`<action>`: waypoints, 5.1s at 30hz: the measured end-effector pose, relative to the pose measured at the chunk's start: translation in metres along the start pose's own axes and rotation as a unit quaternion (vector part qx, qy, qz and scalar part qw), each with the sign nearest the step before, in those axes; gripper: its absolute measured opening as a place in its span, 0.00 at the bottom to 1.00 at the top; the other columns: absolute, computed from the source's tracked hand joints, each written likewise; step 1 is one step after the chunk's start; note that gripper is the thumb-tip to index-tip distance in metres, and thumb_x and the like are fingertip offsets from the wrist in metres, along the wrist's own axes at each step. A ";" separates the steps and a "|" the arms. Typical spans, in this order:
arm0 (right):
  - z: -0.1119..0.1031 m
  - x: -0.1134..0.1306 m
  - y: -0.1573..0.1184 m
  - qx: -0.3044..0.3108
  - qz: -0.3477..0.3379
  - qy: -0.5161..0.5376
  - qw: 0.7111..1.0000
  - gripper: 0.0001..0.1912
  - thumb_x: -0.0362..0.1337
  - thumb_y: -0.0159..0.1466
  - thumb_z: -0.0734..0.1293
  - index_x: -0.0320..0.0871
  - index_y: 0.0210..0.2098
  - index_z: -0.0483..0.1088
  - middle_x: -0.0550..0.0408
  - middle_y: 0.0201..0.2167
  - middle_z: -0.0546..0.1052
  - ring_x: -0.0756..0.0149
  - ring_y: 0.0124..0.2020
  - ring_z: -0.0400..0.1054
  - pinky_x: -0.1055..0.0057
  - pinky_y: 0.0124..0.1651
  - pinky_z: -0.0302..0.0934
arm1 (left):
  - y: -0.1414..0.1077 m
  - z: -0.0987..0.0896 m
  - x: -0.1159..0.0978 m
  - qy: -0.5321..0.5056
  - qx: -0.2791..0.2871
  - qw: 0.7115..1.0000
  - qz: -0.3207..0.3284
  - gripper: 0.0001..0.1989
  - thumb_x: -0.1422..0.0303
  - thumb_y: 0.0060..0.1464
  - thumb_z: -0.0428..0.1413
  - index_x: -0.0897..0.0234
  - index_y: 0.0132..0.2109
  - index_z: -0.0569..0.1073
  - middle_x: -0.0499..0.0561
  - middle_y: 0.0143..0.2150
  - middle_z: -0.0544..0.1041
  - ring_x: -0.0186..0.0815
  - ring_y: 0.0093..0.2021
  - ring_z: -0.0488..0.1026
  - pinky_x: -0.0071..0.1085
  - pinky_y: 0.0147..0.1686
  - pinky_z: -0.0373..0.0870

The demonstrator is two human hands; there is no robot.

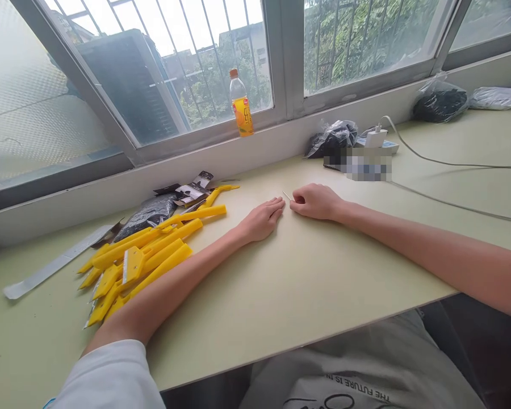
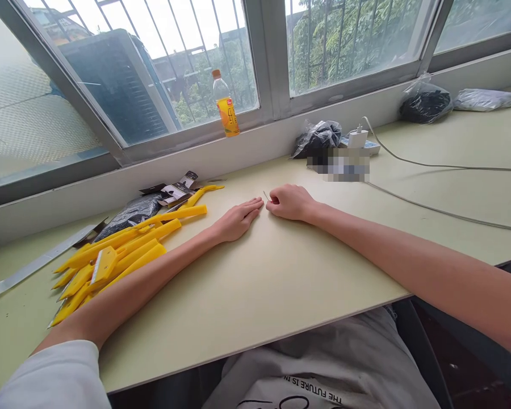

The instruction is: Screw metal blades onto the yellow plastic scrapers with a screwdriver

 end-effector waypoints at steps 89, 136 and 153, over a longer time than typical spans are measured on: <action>0.001 0.000 0.000 0.012 -0.002 0.000 1.000 0.15 0.43 0.63 0.60 0.45 0.22 0.59 0.55 0.22 0.68 0.66 0.25 0.57 0.67 0.30 0.43 | -0.002 -0.028 0.022 -0.085 -0.177 0.980 0.042 0.09 0.66 0.63 0.57 0.60 0.39 0.83 0.50 0.42 0.83 0.40 0.45 0.78 0.34 0.49 0.72; 0.005 -0.002 0.001 0.023 -0.002 0.009 1.000 0.15 0.43 0.64 0.60 0.45 0.23 0.62 0.54 0.24 0.70 0.64 0.27 0.60 0.66 0.31 0.45 | -0.011 -0.040 0.007 -0.024 -0.239 0.969 0.057 0.03 0.70 0.60 0.62 0.61 0.36 0.78 0.50 0.37 0.81 0.40 0.43 0.75 0.38 0.48 0.70; 0.001 0.000 0.000 0.026 -0.002 0.019 0.999 0.14 0.42 0.63 0.62 0.45 0.23 0.63 0.54 0.25 0.73 0.65 0.27 0.62 0.68 0.30 0.47 | -0.013 -0.039 0.009 0.001 -0.241 0.969 0.057 0.08 0.71 0.63 0.57 0.59 0.44 0.82 0.53 0.41 0.80 0.41 0.46 0.74 0.38 0.50 0.72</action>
Point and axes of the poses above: each hand's wrist, its own y-axis towards the middle knuckle, its own z-axis out of the palm, x = y × z, the point moved 8 cm from there along y, towards the middle knuckle
